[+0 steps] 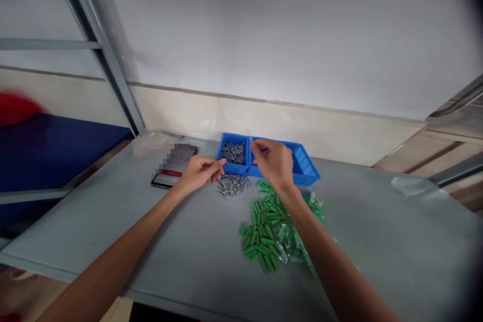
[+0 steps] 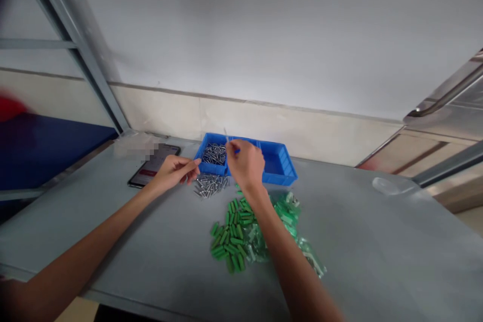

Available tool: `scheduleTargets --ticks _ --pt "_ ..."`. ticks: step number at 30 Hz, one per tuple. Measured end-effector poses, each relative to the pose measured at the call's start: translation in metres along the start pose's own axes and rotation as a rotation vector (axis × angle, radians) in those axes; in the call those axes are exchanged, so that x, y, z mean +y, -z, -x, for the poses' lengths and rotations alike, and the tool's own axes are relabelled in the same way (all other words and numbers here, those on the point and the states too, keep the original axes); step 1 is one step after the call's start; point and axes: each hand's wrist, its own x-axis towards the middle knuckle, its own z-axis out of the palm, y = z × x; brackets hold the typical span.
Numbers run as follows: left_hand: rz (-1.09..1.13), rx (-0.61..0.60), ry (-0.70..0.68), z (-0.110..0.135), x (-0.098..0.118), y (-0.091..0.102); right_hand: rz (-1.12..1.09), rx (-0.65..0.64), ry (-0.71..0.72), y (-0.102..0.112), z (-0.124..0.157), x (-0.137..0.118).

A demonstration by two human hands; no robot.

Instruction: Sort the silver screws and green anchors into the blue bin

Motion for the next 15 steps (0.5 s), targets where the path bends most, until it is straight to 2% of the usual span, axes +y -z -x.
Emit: scheduleTargets --ticks 2,6,8,11,15 --pt "-0.016 0.013 -0.003 0.0 0.001 0.001 0.079 -0.119 -0.066 -0.002 -0.007 0.006" --pt "-0.028 0.01 -0.009 -0.001 0.0 0.004 0.019 -0.115 -0.114 0.01 0.003 0.02" --pt "-0.056 0.002 -0.012 0.0 -0.002 0.005 -0.049 -0.214 -0.114 0.017 0.014 0.029" --pt "-0.12 -0.021 -0.015 0.001 -0.005 0.004 -0.015 -0.418 -0.069 0.019 0.029 0.039" --pt "-0.215 -0.06 -0.033 0.002 -0.008 0.001 0.224 -0.513 0.034 0.01 0.042 0.044"
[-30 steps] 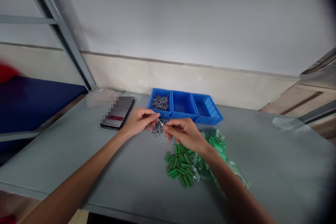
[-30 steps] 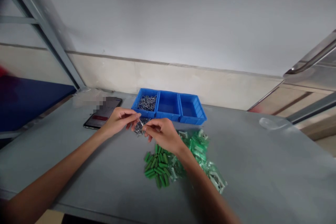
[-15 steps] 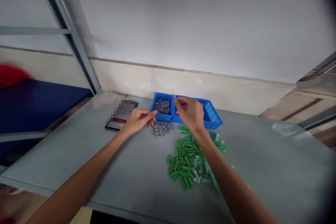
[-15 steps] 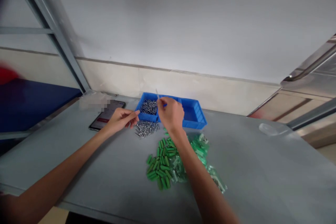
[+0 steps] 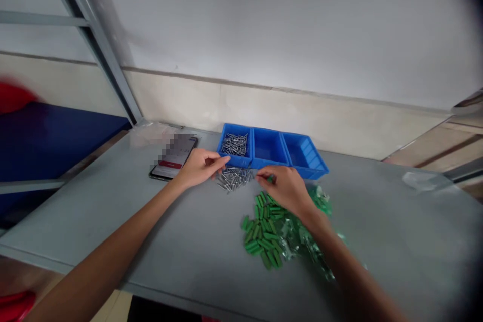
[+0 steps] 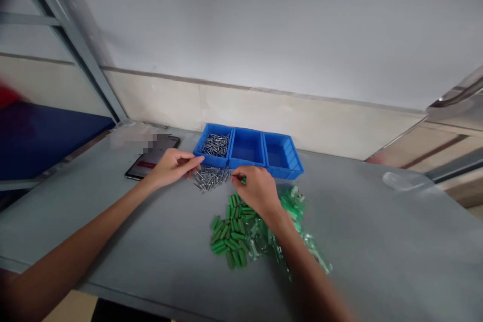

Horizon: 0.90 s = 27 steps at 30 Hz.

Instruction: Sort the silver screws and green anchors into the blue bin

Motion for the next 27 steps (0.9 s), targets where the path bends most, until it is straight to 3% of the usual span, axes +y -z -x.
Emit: scheduleTargets --ticks 6,16,22,27 --pt "-0.136 -0.042 -0.068 0.002 0.001 -0.004 0.255 0.002 -0.043 -0.017 0.001 -0.01" --pt "-0.165 -0.033 -0.08 0.003 0.008 -0.006 0.386 0.045 -0.112 -0.023 -0.004 -0.023" --pt "-0.17 -0.024 -0.074 0.004 0.01 -0.008 0.314 -0.014 -0.157 -0.016 -0.001 -0.02" --pt "-0.163 -0.054 -0.063 0.005 0.011 -0.01 0.21 -0.046 -0.107 -0.01 0.003 -0.017"
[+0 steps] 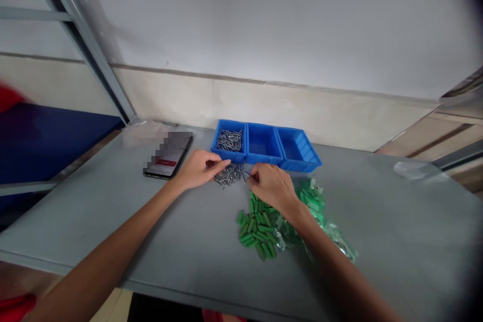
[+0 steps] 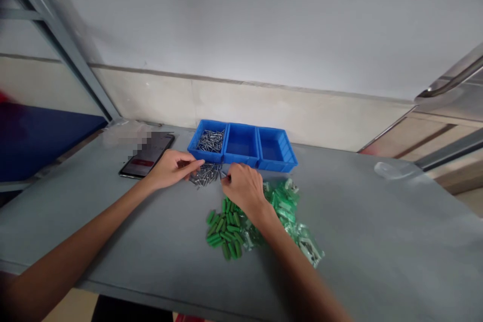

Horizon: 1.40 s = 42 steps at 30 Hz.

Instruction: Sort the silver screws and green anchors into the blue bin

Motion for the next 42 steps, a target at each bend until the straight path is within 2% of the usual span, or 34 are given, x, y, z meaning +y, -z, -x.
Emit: scheduleTargets --ticks 4,9,12,15,21,28,35,42 --pt "0.023 -0.006 -0.016 0.001 0.005 -0.004 -0.201 0.008 0.028 0.012 0.005 0.002" --pt "0.049 -0.028 -0.087 0.006 0.022 -0.016 -0.783 -0.227 -0.028 0.022 0.012 -0.002" --pt "0.03 -0.036 -0.134 0.009 0.03 -0.022 -0.97 -0.313 -0.039 0.021 0.013 -0.006" --pt "0.019 -0.03 -0.145 0.009 0.031 -0.023 -1.007 -0.316 -0.049 0.018 0.012 -0.008" --pt "0.099 -0.035 -0.111 0.008 0.027 -0.018 -1.093 -0.193 -0.064 0.014 0.009 -0.01" --pt "0.044 0.048 -0.108 0.007 0.028 -0.018 -1.189 -0.079 -0.04 0.016 0.006 -0.011" --pt "0.054 0.062 -0.102 0.006 0.024 -0.018 -1.224 -0.024 0.049 0.014 0.005 -0.008" --pt "0.068 0.082 -0.113 0.005 0.02 -0.018 -1.212 -0.017 0.002 0.014 0.004 -0.009"
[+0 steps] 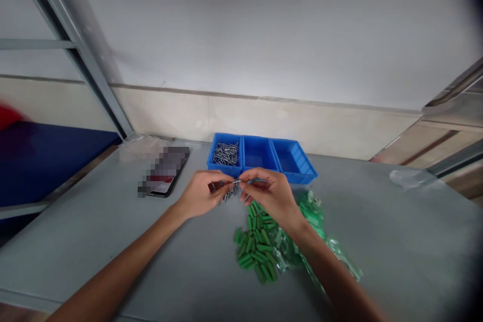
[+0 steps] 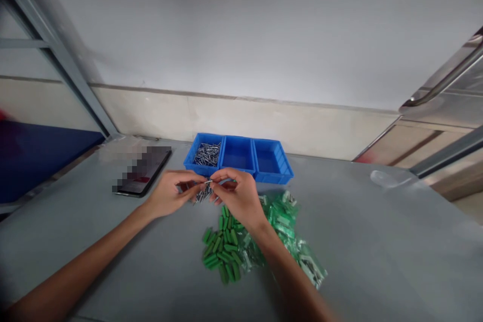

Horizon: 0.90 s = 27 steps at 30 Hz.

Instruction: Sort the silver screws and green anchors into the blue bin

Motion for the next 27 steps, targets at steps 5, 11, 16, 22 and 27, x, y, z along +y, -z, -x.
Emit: scheduleTargets --ticks 5,11,16,22,27 --pt "-0.016 -0.005 0.019 -0.0002 0.0009 0.001 -0.018 0.012 -0.005 -0.0003 0.0006 -0.0013" --pt "0.013 -0.043 0.029 0.0011 -0.0008 0.0006 0.047 -0.016 -0.021 0.0013 -0.0006 -0.0001" --pt "0.029 -0.054 0.025 0.0014 -0.0008 0.0015 0.105 -0.041 -0.002 0.0034 -0.0011 0.0027" --pt "0.028 -0.117 0.042 0.0017 0.0008 0.0008 0.065 -0.011 0.038 0.0005 -0.001 0.0082" --pt "-0.069 -0.106 -0.024 0.0018 -0.002 0.0006 0.13 -0.063 0.055 -0.003 0.0009 0.0053"
